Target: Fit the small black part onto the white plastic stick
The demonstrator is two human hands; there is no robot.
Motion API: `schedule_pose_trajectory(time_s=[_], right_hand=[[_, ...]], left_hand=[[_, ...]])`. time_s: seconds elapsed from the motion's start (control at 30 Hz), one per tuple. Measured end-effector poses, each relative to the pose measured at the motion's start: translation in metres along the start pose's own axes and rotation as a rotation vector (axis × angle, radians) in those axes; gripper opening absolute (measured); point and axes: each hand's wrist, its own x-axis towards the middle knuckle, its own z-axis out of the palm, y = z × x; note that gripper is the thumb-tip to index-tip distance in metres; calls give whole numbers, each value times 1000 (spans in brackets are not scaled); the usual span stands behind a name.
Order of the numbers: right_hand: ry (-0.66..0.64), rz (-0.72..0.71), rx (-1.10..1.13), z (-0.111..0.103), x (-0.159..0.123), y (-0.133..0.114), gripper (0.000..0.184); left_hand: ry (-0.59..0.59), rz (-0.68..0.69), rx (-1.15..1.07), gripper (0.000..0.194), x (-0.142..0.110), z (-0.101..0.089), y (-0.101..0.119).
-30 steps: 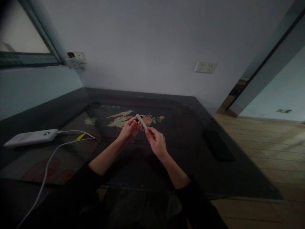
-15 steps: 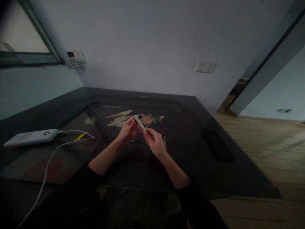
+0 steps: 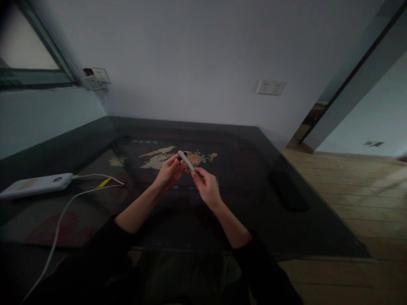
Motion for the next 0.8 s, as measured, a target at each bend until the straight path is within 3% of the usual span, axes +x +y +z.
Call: schedule_pose_trajectory(time_s=[0.8], right_hand=[[69, -15, -13, -4, 4, 3, 34]], left_hand=[[-25, 19, 11, 47, 0, 0, 0]])
